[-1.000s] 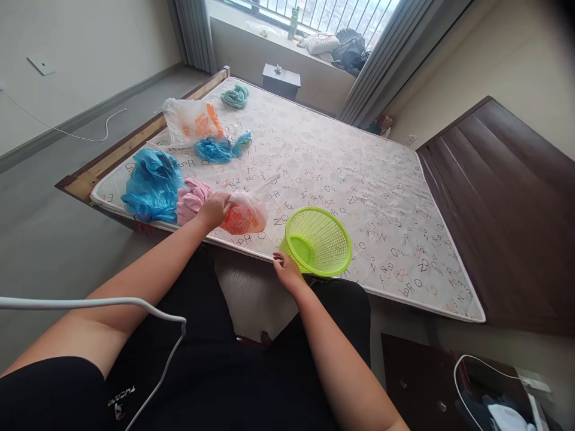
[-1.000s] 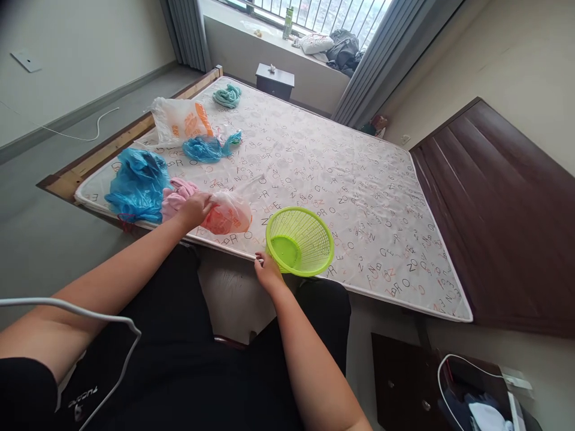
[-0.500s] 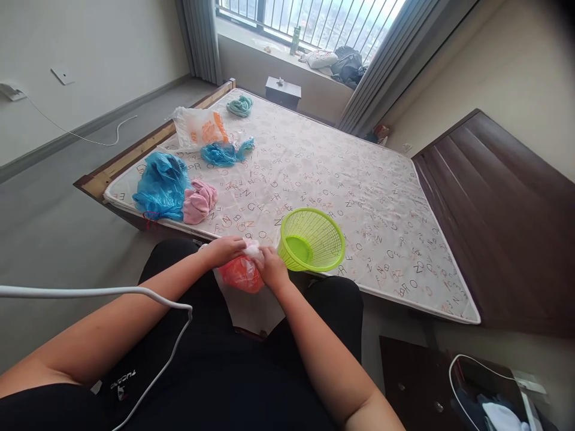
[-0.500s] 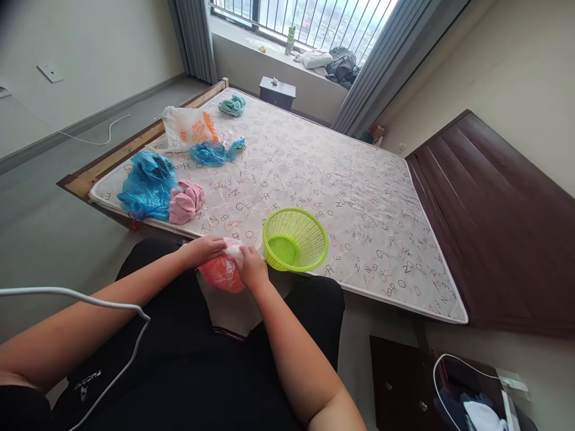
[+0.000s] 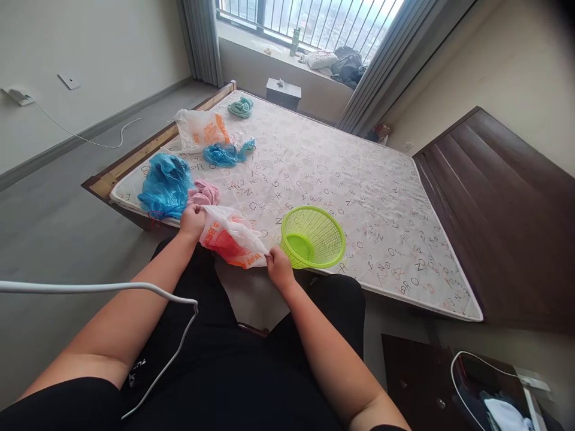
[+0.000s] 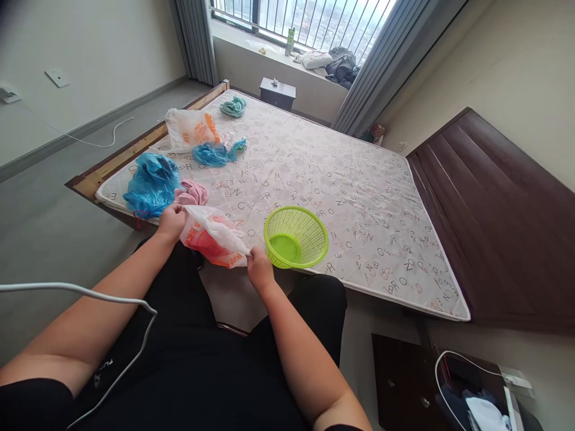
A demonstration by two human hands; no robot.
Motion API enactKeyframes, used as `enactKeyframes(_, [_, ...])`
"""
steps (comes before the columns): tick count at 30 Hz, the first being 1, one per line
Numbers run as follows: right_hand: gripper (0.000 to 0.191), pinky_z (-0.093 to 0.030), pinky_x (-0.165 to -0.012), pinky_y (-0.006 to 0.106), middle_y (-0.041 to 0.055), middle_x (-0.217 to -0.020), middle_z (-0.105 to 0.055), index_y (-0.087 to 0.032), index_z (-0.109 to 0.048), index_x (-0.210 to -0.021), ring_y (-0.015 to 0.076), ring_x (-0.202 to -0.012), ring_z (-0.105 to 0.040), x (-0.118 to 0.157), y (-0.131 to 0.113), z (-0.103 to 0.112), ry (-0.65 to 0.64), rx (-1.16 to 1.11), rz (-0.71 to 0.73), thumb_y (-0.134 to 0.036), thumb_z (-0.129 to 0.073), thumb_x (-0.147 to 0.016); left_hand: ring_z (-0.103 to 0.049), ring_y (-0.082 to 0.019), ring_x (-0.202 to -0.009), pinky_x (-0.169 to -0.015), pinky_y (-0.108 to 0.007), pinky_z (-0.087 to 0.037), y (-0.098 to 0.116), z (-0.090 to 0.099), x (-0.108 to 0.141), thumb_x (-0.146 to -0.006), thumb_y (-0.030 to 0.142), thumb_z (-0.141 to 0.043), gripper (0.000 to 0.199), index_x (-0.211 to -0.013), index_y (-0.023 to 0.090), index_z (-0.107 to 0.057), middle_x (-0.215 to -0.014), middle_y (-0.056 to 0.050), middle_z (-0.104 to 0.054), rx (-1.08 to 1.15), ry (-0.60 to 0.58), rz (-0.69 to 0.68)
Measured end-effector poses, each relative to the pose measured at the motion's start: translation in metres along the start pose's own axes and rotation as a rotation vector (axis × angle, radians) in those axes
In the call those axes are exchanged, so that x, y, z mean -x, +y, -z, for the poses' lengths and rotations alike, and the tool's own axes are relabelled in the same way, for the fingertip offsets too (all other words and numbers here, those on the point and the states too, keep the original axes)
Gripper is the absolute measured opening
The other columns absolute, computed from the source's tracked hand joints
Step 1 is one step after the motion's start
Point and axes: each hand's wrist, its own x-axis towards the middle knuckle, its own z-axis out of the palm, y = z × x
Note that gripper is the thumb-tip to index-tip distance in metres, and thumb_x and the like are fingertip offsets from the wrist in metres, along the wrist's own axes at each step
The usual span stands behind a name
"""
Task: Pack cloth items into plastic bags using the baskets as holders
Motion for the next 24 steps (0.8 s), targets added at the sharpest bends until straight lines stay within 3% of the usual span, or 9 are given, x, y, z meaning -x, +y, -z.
enactKeyframes(2, [0.010, -0.037, -0.068, 0.029, 0.0007, -0.079, -0.054, -0.023, -0.049, -0.081, 0.0170, -0.072, -0.047, 0.003, 0.004, -0.004, -0.002, -0.037, 0.009, -0.025, -0.048, -0.090, -0.062, -0.022, -0.087, -0.084, -0.035, -0.051, 0.000, -0.002, 0.004, -0.087, 0.031, -0.054, 0.021, -0.097, 0.015, -0.063, -0.096, -0.010, -0.068, -0.048, 0.026, -0.068])
enactKeyframes(4, [0.005, -0.037, -0.068, 0.029, -0.0003, -0.077, -0.053, -0.022, -0.049, -0.083, 0.0168, -0.071, -0.047, 0.004, 0.008, -0.007, -0.012, -0.078, 0.014, -0.026, -0.048, -0.087, -0.061, -0.027, -0.111, -0.100, -0.039, -0.048, 0.003, -0.006, 0.014, -0.084, 0.029, -0.059, 0.035, -0.116, 0.016, -0.062, -0.121, -0.014, -0.065, -0.117, 0.002, -0.235])
enactKeyframes(7, [0.005, -0.039, -0.069, 0.029, -0.0003, -0.078, -0.053, -0.022, -0.050, -0.085, 0.0168, -0.072, -0.048, 0.002, 0.013, -0.010, 0.000, -0.135, 0.032, -0.026, -0.047, -0.085, -0.041, -0.035, -0.141, -0.114, -0.046, -0.037, 0.007, -0.012, 0.032, -0.078, 0.028, -0.068, 0.069, -0.144, 0.020, -0.051, -0.153, -0.016, -0.043, -0.269, -0.121, -0.449])
enactKeyframes(9, [0.006, -0.041, -0.070, 0.030, 0.0005, -0.080, -0.054, -0.022, -0.051, -0.085, 0.0170, -0.073, -0.049, 0.000, 0.015, -0.011, 0.011, -0.150, 0.040, -0.026, -0.046, -0.085, -0.032, -0.038, -0.148, -0.116, -0.052, -0.032, 0.010, -0.015, 0.038, -0.078, 0.027, -0.070, 0.070, -0.145, 0.025, -0.053, -0.160, -0.014, -0.037, -0.392, -0.200, -0.530])
enactKeyframes(14, [0.013, -0.047, -0.075, 0.033, 0.0056, -0.089, -0.061, -0.020, -0.055, -0.092, 0.0208, -0.082, -0.056, -0.001, 0.008, -0.006, -0.035, -0.055, 0.051, -0.031, -0.050, -0.085, -0.058, -0.030, -0.124, -0.109, -0.048, -0.038, 0.015, -0.024, 0.038, -0.088, 0.024, -0.059, 0.029, -0.112, 0.026, -0.075, -0.125, -0.009, -0.069, -0.510, -0.450, -0.672])
enactKeyframes(18, [0.043, -0.048, -0.084, 0.038, 0.0126, -0.105, -0.066, -0.017, -0.059, -0.115, 0.0269, -0.096, -0.060, -0.001, -0.012, 0.004, -0.015, 0.074, 0.071, -0.049, -0.062, -0.086, -0.067, -0.023, -0.107, -0.099, -0.038, -0.044, 0.015, -0.035, 0.045, -0.087, 0.023, -0.060, 0.027, -0.109, 0.026, -0.076, -0.109, -0.007, -0.074, -0.443, -0.557, -0.801])
enactKeyframes(20, [0.040, -0.047, -0.083, 0.037, 0.0118, -0.101, -0.067, -0.017, -0.062, -0.111, 0.0262, -0.095, -0.060, 0.000, -0.020, 0.009, 0.022, 0.075, 0.065, -0.051, -0.060, -0.089, -0.067, -0.021, -0.102, -0.098, -0.035, -0.044, 0.014, -0.038, 0.048, -0.086, 0.024, -0.062, 0.025, -0.107, 0.026, -0.076, -0.106, -0.006, -0.074, -0.382, -0.612, -0.846])
enactKeyframes(22, [0.031, -0.045, -0.076, 0.033, 0.0067, -0.085, -0.065, -0.019, -0.063, -0.093, 0.0220, -0.082, -0.057, 0.000, -0.023, 0.013, 0.062, 0.022, 0.026, -0.049, -0.054, -0.093, -0.067, -0.021, -0.097, -0.093, -0.033, -0.046, 0.010, -0.034, 0.045, -0.087, 0.025, -0.062, 0.022, -0.103, 0.024, -0.076, -0.102, -0.006, -0.074, -0.299, -0.602, -0.786])
enactKeyframes(24, [0.032, -0.041, -0.067, 0.030, 0.0007, -0.070, -0.057, -0.021, -0.057, -0.077, 0.0174, -0.068, -0.050, 0.001, -0.022, 0.016, 0.131, -0.058, -0.020, -0.045, -0.049, -0.096, -0.064, -0.020, -0.085, -0.083, -0.032, -0.048, 0.004, -0.026, 0.033, -0.089, 0.026, -0.056, 0.021, -0.096, 0.019, -0.074, -0.091, -0.007, -0.072, -0.180, -0.433, -0.587])
